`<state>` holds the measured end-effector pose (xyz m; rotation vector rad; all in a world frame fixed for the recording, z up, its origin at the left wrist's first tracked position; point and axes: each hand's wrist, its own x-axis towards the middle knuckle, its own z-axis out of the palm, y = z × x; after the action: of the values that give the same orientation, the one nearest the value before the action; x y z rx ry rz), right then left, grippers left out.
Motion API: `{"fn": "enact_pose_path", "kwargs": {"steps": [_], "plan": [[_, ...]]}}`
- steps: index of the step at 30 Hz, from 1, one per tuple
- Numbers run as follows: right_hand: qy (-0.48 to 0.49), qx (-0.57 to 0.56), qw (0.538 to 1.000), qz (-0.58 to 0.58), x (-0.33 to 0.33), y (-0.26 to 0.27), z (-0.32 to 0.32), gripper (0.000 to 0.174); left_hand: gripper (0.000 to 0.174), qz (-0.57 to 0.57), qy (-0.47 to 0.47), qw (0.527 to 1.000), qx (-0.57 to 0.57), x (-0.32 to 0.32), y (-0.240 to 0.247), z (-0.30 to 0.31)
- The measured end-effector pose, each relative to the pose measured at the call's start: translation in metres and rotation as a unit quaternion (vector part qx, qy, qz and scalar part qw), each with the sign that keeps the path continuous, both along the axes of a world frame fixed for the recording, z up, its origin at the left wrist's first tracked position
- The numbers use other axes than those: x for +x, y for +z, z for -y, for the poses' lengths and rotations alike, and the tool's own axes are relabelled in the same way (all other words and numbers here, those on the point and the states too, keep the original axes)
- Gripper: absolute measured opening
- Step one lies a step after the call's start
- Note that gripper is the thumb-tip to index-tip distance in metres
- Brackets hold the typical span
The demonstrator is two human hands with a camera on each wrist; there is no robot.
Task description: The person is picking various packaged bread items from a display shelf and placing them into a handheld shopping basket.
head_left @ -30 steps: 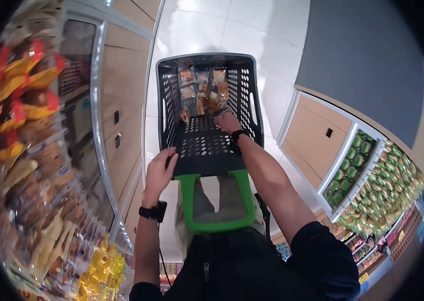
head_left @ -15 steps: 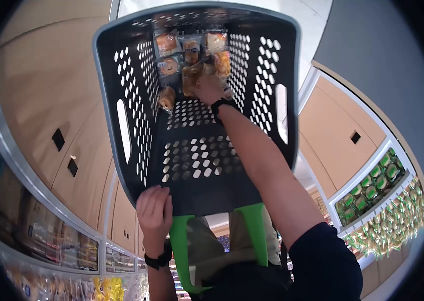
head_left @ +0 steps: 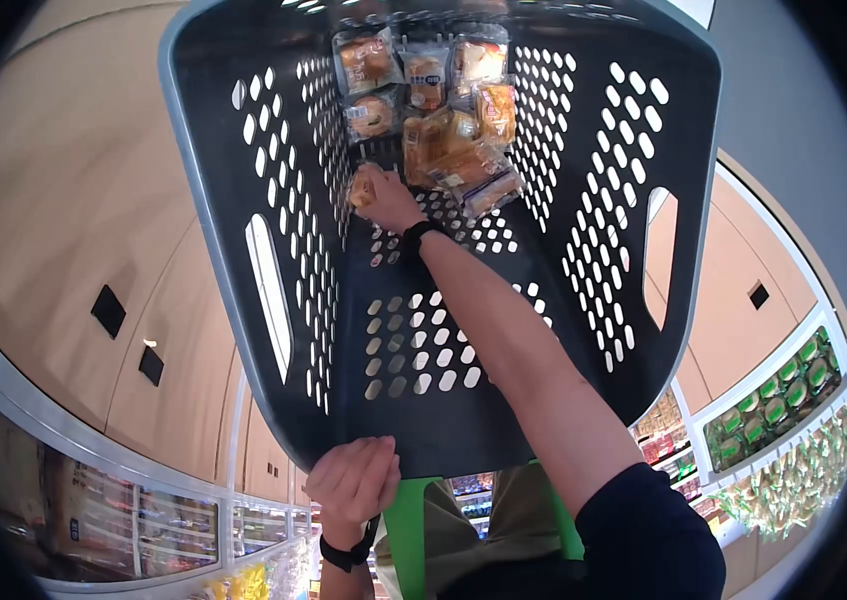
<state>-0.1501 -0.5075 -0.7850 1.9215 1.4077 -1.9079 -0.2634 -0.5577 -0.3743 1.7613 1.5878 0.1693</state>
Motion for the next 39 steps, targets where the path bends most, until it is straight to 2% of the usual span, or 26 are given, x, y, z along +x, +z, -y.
{"fn": "enact_pose_path", "kwargs": {"steps": [2, 4, 6, 7, 9, 12, 15, 18, 20, 22, 23, 25, 28, 29, 30, 32, 33, 35, 36, 39], "plan": [[-0.025, -0.041, 0.997, -0.066, 0.007, -0.002, -0.017, 0.075, 0.020, 0.000, -0.002, 1.000, 0.003, -0.002, -0.001, -0.001], [0.006, -0.022, 0.997, -0.067, 0.012, 0.007, -0.027, 0.072, 0.020, 0.001, -0.003, 1.000, 0.010, -0.003, -0.002, -0.002], [0.084, -0.021, 0.992, -0.086, 0.014, -0.002, -0.022, 0.079, 0.017, -0.003, 0.007, 1.000, 0.003, -0.002, 0.001, -0.002], [0.084, -0.020, 0.993, -0.085, 0.012, -0.006, -0.018, 0.079, 0.017, -0.001, 0.007, 1.000, 0.004, -0.002, 0.002, -0.002], [0.066, -0.020, 0.982, -0.174, 0.009, -0.020, -0.005, 0.085, 0.017, -0.002, 0.008, 1.000, -0.006, -0.001, 0.003, -0.002], [0.121, -0.034, 0.985, -0.114, 0.005, -0.019, -0.006, 0.091, 0.020, 0.002, -0.002, 1.000, -0.005, -0.002, 0.003, -0.002], [0.140, -0.043, 0.976, -0.160, 0.014, -0.015, -0.027, 0.092, 0.020, 0.009, -0.007, 1.000, -0.014, -0.004, 0.002, -0.003], [0.125, -0.052, 0.983, -0.123, 0.022, -0.011, -0.055, 0.098, 0.020, -0.003, -0.022, 1.000, -0.007, -0.005, 0.003, -0.003], [0.142, -0.040, 0.985, -0.086, 0.019, -0.008, -0.060, 0.093, 0.020, -0.007, -0.025, 1.000, -0.008, -0.005, 0.003, -0.004], [0.183, -0.024, 0.980, -0.075, 0.013, -0.011, -0.056, 0.078, 0.020, -0.011, -0.028, 1.000, -0.008, -0.005, 0.002, -0.005], [0.183, -0.023, 0.980, -0.076, 0.010, -0.015, -0.052, 0.078, 0.020, -0.010, -0.029, 1.000, -0.008, -0.005, 0.002, -0.005], [0.164, 0.020, 0.983, -0.073, 0.005, -0.021, -0.046, 0.057, 0.020, -0.010, -0.029, 1.000, -0.007, -0.006, 0.003, -0.007], [0.157, 0.048, 0.985, -0.049, 0.005, 0.003, -0.047, 0.048, 0.021, 0.000, -0.028, 1.000, -0.010, -0.008, 0.006, -0.008], [0.207, 0.156, 0.966, -0.017, 0.005, 0.006, -0.036, 0.040, 0.021, -0.001, -0.027, 1.000, -0.016, -0.007, 0.008, -0.007], [0.207, 0.157, 0.966, -0.016, 0.006, 0.005, -0.033, 0.040, 0.022, -0.001, -0.028, 0.999, -0.022, -0.006, 0.008, -0.006], [0.245, 0.256, 0.933, -0.058, 0.008, 0.002, -0.030, 0.025, 0.023, -0.001, -0.023, 1.000, -0.018, -0.005, 0.006, -0.005], [0.245, 0.257, 0.933, -0.057, 0.010, 0.000, -0.032, 0.025, 0.024, -0.002, -0.018, 1.000, -0.014, -0.004, 0.007, -0.004], [0.314, 0.222, 0.920, -0.069, 0.010, -0.005, -0.039, 0.019, 0.025, -0.011, -0.023, 1.000, -0.006, -0.002, 0.002, -0.009], [0.312, 0.225, 0.920, -0.071, 0.011, -0.001, -0.035, 0.019, 0.026, -0.020, -0.028, 0.999, 0.002, -0.002, 0.003, -0.010], [0.157, 0.183, 0.969, -0.056, 0.020, 0.037, -0.029, 0.017, 0.024, -0.013, -0.004, 1.000, 0.003, 0.003, 0.009, -0.009]]}}
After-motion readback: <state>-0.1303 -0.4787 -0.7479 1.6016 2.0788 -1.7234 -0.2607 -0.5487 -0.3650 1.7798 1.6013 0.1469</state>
